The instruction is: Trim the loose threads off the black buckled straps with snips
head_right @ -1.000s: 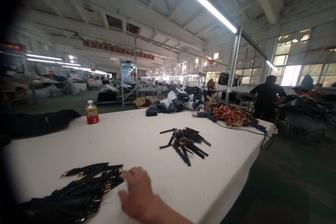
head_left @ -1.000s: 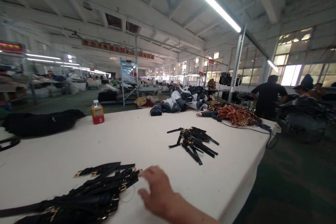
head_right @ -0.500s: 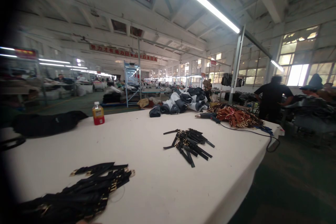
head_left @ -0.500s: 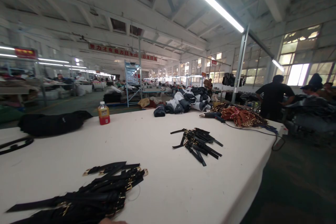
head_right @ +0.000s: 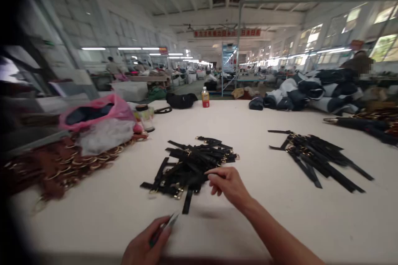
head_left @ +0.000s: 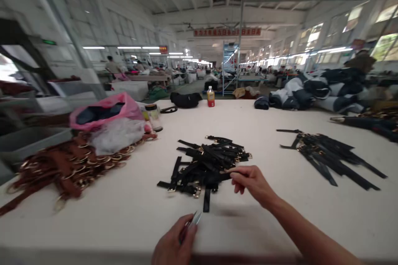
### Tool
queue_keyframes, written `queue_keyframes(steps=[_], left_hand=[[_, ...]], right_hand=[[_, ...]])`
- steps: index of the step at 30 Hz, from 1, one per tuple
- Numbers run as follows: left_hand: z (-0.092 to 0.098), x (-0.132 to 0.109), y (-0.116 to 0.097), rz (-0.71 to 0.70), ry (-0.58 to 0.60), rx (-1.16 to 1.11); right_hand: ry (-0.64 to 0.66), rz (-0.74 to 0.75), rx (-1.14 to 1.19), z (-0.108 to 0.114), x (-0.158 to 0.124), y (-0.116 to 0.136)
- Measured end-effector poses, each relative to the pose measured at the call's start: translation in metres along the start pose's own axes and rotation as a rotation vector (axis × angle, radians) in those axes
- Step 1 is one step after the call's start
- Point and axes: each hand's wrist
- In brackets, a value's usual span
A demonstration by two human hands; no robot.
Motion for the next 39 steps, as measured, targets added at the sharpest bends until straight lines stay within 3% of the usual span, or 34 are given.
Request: queue_keyframes(steps=[3,8,13,16,22,26,39], left_hand=[[0.002,-0.002,-0.008,0.004,-0.053,-0.049],[0.001,-0.007,-0.012,-0.012,-0.128,-0.112],[0.000,-0.010,-0.011,0.009,-0.126,-0.110],[-0.004,-0.011,-0.020,-0.014,-0.100,-0.094],[-0.016,-0.020,-0.036,-0.090,0.014,-0.010],[-0.022,-0.023,-0.035,-0.075,0.054,0.074],[-0.023,-0.020,-0.034,-0.012,0.063,0.060]], right_hand=[[0.088,-0.012,-0.015,0.011,-0.025,0.005],[0.266,0.115,-0.488,0.031,-0.066,-0.014],[0.179,0.171,-0.755,0.050,-0.080,-0.032],[0.139,0.225,-0.901,0.040,-0.080,-0.027],[0.179,0.265,-0.791,-0.014,-0.069,-0.027],[0.210,0.254,-0.768,-0.035,-0.061,-0.036],[0.172,0.289,-0.609,-0.026,-0.058,-0.045]])
Point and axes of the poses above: each hand's wrist, its own x-axis towards the middle knuckle, its own z-axis out of the back of the hand, y = z × x, and after that the axes turned 3 degrees about x, right-handed
